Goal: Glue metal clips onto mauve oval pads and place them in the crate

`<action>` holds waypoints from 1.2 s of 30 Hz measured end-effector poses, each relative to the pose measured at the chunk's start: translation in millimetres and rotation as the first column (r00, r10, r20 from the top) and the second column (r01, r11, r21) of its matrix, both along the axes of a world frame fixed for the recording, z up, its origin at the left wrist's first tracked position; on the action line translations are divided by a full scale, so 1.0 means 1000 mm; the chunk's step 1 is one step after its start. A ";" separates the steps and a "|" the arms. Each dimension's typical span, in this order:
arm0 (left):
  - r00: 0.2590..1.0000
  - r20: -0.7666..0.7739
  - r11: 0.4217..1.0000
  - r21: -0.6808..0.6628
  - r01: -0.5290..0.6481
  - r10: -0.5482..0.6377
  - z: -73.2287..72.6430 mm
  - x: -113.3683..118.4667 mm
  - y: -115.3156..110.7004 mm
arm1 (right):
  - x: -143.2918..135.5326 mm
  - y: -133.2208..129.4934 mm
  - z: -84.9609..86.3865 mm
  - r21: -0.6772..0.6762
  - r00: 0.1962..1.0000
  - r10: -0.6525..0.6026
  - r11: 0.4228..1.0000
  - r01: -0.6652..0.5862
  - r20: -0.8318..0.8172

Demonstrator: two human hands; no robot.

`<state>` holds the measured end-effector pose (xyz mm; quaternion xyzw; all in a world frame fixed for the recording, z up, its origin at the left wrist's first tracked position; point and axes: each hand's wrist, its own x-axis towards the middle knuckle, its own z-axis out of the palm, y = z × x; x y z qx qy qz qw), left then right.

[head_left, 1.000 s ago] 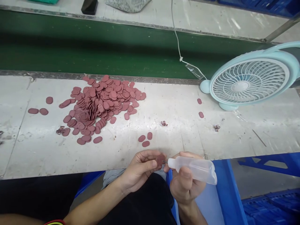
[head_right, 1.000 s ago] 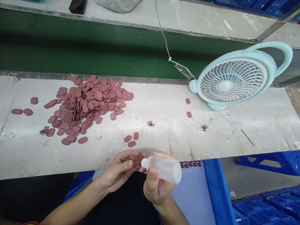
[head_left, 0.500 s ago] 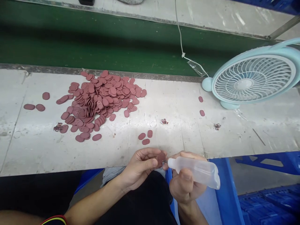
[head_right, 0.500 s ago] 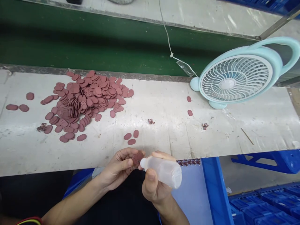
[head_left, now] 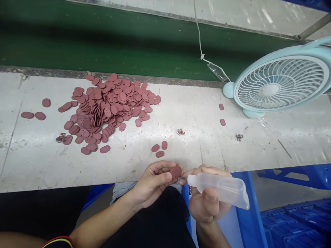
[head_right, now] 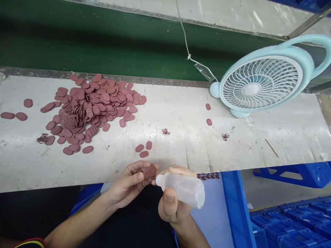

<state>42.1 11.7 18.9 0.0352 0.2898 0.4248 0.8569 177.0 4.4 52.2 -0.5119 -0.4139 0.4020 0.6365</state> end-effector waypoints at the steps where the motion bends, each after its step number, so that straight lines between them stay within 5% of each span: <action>1: 1.000 -0.001 1.000 -0.004 -0.003 0.003 0.000 0.000 0.000 | -0.001 -0.001 -0.001 -0.005 1.000 0.001 1.000 -0.001 0.014; 5: 1.000 -0.011 1.000 -0.018 -0.013 0.013 -0.001 0.001 0.000 | -0.002 0.000 0.004 -0.036 0.999 -0.027 0.999 0.029 0.034; 9: 1.000 0.007 1.000 0.016 -0.016 0.016 -0.001 -0.001 0.002 | 0.019 0.022 0.010 -0.201 0.906 0.021 0.973 -0.117 -0.424; 12: 1.000 0.018 0.999 0.042 -0.018 0.017 -0.001 -0.004 0.003 | 0.054 0.046 -0.011 -0.198 0.557 0.009 0.930 -0.310 -0.830; 15: 1.000 0.010 0.998 0.060 -0.019 0.018 -0.001 -0.007 0.004 | 0.086 0.066 -0.051 0.008 -0.014 0.002 0.905 -0.426 -1.000; 16: 1.000 0.008 0.998 0.065 -0.022 0.022 -0.001 -0.008 0.004 | 0.093 0.070 -0.062 0.072 -0.134 0.015 0.899 -0.432 -0.991; 18: 0.999 0.001 0.997 0.069 -0.036 0.036 -0.003 -0.010 0.004 | 0.100 0.075 -0.077 0.154 -0.250 0.047 0.890 -0.430 -0.967; 20: 0.998 -0.014 0.996 0.058 -0.062 0.063 -0.005 -0.014 0.004 | 0.097 0.073 -0.076 0.180 -0.219 0.097 0.900 -0.398 -0.971; 21: 0.997 -0.025 0.996 0.050 -0.077 0.078 -0.006 -0.017 0.004 | 0.092 0.071 -0.072 0.164 -0.114 0.130 0.910 -0.381 -0.985; 23: 0.993 -0.055 0.995 0.027 -0.100 0.101 -0.009 -0.021 0.004 | 0.079 0.067 -0.058 0.025 0.388 0.189 0.920 -0.390 -0.902; 24: 0.992 -0.069 0.994 0.015 -0.108 0.108 -0.010 -0.024 0.004 | 0.072 0.066 -0.051 -0.076 0.648 0.205 0.923 -0.378 -0.734; 25: 0.990 -0.080 0.994 0.006 -0.113 0.113 -0.012 -0.026 0.004 | 0.064 0.066 -0.046 -0.176 0.840 0.216 0.923 -0.343 -0.498; 26: 0.989 -0.088 0.993 -0.003 -0.118 0.118 -0.012 -0.028 0.004 | 0.057 0.069 -0.042 -0.261 0.941 0.235 0.918 -0.297 -0.242; 28: 0.988 -0.091 0.992 -0.011 -0.126 0.124 -0.013 -0.030 0.004 | 0.044 0.079 -0.042 -0.355 0.929 0.283 0.916 -0.188 0.238; 31: 0.987 -0.083 0.990 -0.014 -0.137 0.136 -0.014 -0.032 0.004 | 0.032 0.100 -0.052 -0.404 0.618 0.325 0.915 -0.014 0.715; 36: 0.985 -0.082 0.987 -0.028 -0.157 0.154 -0.013 -0.034 0.004 | 0.028 0.117 -0.061 -0.429 0.504 0.373 0.903 -0.004 0.779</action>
